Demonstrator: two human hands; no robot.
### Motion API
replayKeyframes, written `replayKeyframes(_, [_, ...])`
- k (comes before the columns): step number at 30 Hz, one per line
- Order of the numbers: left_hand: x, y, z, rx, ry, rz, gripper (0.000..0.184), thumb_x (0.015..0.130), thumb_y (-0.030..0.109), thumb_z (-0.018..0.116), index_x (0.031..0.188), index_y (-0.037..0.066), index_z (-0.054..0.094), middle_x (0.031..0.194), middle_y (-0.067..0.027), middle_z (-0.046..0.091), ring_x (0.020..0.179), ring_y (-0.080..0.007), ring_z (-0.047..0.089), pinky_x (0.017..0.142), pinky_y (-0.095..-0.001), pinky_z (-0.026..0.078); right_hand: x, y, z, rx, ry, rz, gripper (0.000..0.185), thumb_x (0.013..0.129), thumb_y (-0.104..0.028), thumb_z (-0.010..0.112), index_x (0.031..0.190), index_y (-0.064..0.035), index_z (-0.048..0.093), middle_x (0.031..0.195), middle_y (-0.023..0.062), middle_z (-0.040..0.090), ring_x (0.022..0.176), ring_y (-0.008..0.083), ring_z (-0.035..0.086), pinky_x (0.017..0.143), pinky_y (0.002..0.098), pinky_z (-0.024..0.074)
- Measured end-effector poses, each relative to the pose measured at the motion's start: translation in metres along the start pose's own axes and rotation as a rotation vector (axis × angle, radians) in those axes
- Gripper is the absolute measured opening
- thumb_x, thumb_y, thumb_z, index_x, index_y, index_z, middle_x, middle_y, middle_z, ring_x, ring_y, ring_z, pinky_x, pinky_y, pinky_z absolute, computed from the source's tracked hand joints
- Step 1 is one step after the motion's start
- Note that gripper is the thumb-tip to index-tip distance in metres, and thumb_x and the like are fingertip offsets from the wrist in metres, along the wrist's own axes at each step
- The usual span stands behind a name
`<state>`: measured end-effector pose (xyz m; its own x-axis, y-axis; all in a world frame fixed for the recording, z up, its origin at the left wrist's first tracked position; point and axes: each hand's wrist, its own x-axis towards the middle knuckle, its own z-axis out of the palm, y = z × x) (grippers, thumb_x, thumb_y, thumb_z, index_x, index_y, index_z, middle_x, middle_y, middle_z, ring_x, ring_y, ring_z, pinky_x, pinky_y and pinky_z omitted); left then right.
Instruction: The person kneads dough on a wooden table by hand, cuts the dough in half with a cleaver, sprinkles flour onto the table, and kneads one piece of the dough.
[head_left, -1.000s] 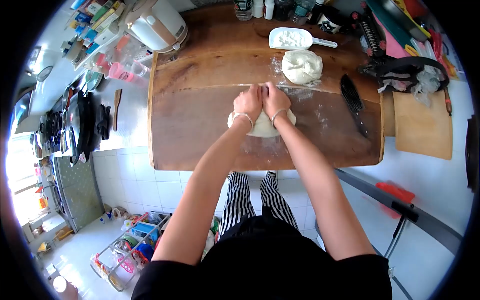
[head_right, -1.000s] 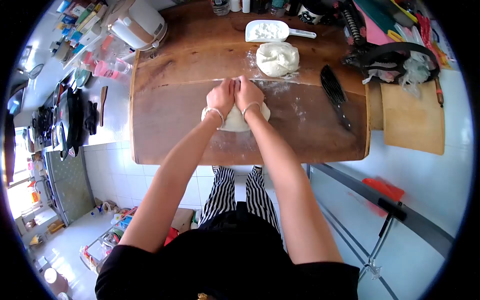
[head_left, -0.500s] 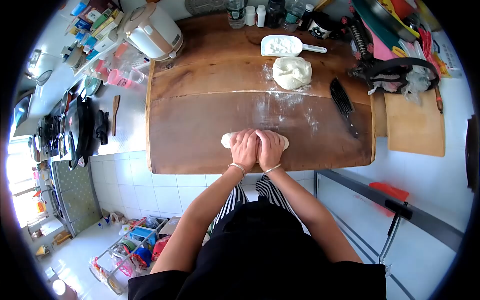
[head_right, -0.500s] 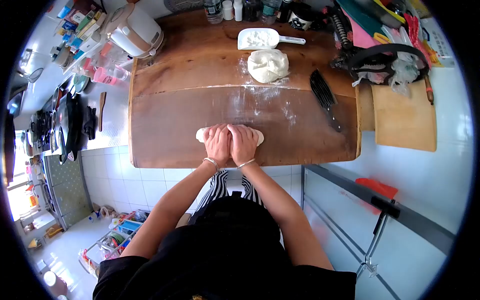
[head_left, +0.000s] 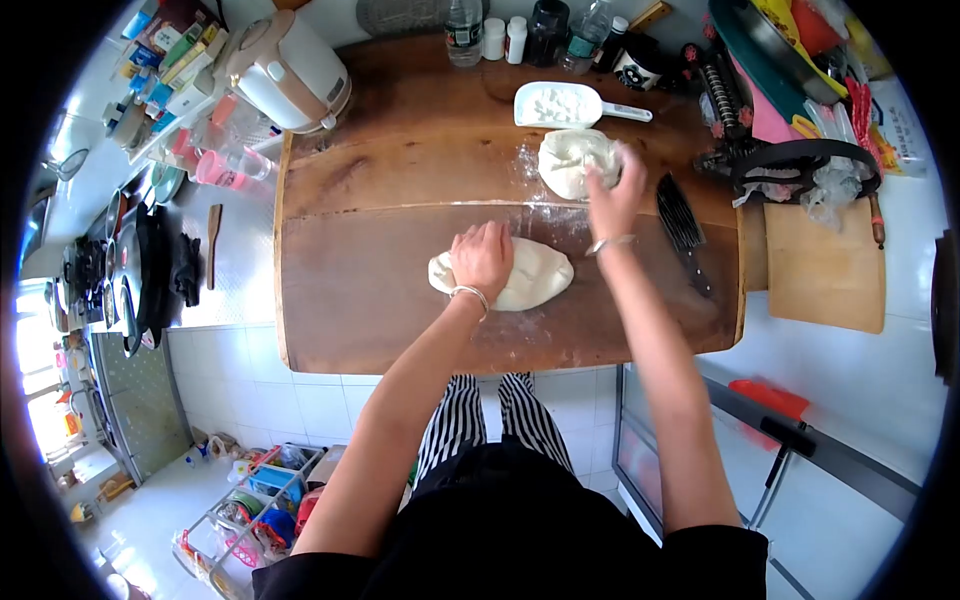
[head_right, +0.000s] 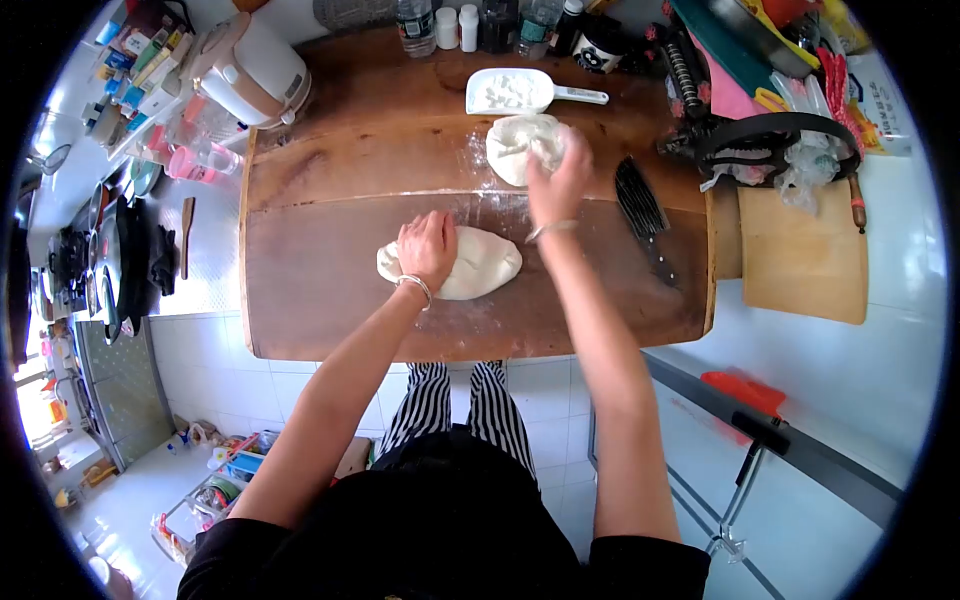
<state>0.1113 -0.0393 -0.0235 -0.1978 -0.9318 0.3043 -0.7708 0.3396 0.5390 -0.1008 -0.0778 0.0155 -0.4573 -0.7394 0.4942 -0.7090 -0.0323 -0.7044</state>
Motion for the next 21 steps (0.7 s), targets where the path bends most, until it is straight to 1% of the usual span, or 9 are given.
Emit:
replayKeyframes(2, [0.001, 0.003, 0.0, -0.008, 0.064, 0.013, 0.015, 0.091, 0.019, 0.058, 0.081, 0.009, 0.059, 0.07, -0.0097, 0.063, 0.072, -0.0286, 0.062, 0.068, -0.0422, 0.044, 0.032, 0.022, 0.004, -0.066, 0.002, -0.02, 0.066, 0.076, -0.027, 0.078, 0.132, -0.0071, 0.049, 0.133, 0.0196, 0.051, 0.13, 0.0368, 0.041, 0.108, 0.0448, 0.0334])
replayKeyframes(4, [0.002, 0.004, -0.001, -0.031, 0.083, 0.006, 0.013, 0.09, 0.018, 0.058, 0.083, 0.009, 0.06, 0.07, -0.0095, 0.063, 0.073, -0.0286, 0.062, 0.068, -0.0419, 0.044, 0.044, 0.046, 0.016, 0.079, -0.422, 0.317, 0.073, 0.073, -0.031, 0.082, 0.133, -0.0059, 0.049, 0.133, 0.0194, 0.053, 0.129, 0.0344, 0.045, 0.107, 0.0416, 0.0373])
replayKeyframes(5, [0.004, 0.004, -0.001, -0.033, 0.095, 0.007, 0.013, 0.09, 0.018, 0.058, 0.083, 0.009, 0.06, 0.07, -0.0095, 0.063, 0.073, -0.0286, 0.062, 0.068, -0.0419, 0.044, 0.041, 0.051, 0.017, 0.194, -0.451, 0.324, 0.069, 0.07, -0.032, 0.084, 0.128, -0.0058, 0.054, 0.127, 0.0174, 0.059, 0.119, 0.0291, 0.056, 0.099, 0.0373, 0.0451])
replayKeyframes(9, [-0.014, -0.01, 0.01, 0.028, -0.119, -0.077, 0.012, 0.091, 0.018, 0.058, 0.1, 0.011, 0.062, 0.094, -0.0096, 0.065, 0.091, -0.0267, 0.061, 0.079, -0.0407, 0.046, 0.016, 0.041, -0.006, 0.167, -0.44, 0.425, 0.054, 0.07, -0.027, 0.082, 0.116, -0.0072, 0.062, 0.115, 0.0153, 0.066, 0.106, 0.0238, 0.063, 0.093, 0.0333, 0.0488])
replayKeyframes(13, [-0.011, -0.012, 0.013, -0.027, -0.26, -0.173, 0.027, 0.088, 0.018, 0.06, 0.114, 0.013, 0.061, 0.111, -0.0094, 0.061, 0.106, -0.0264, 0.056, 0.088, -0.0395, 0.046, -0.011, 0.058, -0.005, 0.107, -0.279, 0.311, 0.056, 0.072, -0.025, 0.081, 0.119, -0.0052, 0.059, 0.118, 0.0161, 0.064, 0.108, 0.0264, 0.061, 0.093, 0.035, 0.0478])
replayKeyframes(16, [-0.012, -0.015, 0.017, 0.122, -0.089, -0.029, 0.021, 0.086, 0.019, 0.06, 0.106, 0.014, 0.063, 0.102, -0.0083, 0.064, 0.094, -0.0264, 0.061, 0.079, -0.0411, 0.048, -0.011, 0.046, -0.003, 0.207, -0.313, 0.338, 0.055, 0.075, -0.021, 0.077, 0.123, -0.0028, 0.056, 0.119, 0.0181, 0.063, 0.109, 0.0314, 0.061, 0.095, 0.038, 0.047])
replayKeyframes(18, [-0.005, -0.02, 0.018, 0.169, -0.166, -0.04, 0.02, 0.085, 0.018, 0.06, 0.104, 0.012, 0.065, 0.1, -0.0092, 0.065, 0.091, -0.0267, 0.062, 0.077, -0.0425, 0.049, -0.018, -0.024, -0.023, -0.206, 0.008, -0.267, 0.05, 0.079, -0.016, 0.072, 0.124, -0.0015, 0.055, 0.119, 0.0196, 0.062, 0.109, 0.0373, 0.06, 0.095, 0.0401, 0.0475])
replayKeyframes(19, [-0.003, -0.03, 0.024, 0.181, -0.246, 0.094, 0.021, 0.086, 0.016, 0.058, 0.106, 0.012, 0.064, 0.1, -0.0091, 0.064, 0.091, -0.0276, 0.062, 0.078, -0.0424, 0.049, -0.033, -0.051, -0.026, -0.009, 0.014, -0.313, 0.043, 0.083, -0.013, 0.065, 0.123, -0.0037, 0.055, 0.117, 0.0203, 0.063, 0.108, 0.0388, 0.059, 0.094, 0.0412, 0.0479])
replayKeyframes(21, [0.013, -0.058, 0.035, -0.038, -0.51, 0.333, 0.016, 0.087, 0.015, 0.054, 0.098, 0.01, 0.065, 0.094, -0.0108, 0.065, 0.085, -0.03, 0.062, 0.075, -0.0425, 0.049, -0.085, -0.071, -0.012, 0.192, -0.315, 0.003, 0.026, 0.089, -0.012, 0.058, 0.114, -0.005, 0.06, 0.106, 0.0185, 0.066, 0.104, 0.0358, 0.061, 0.092, 0.0418, 0.0478])
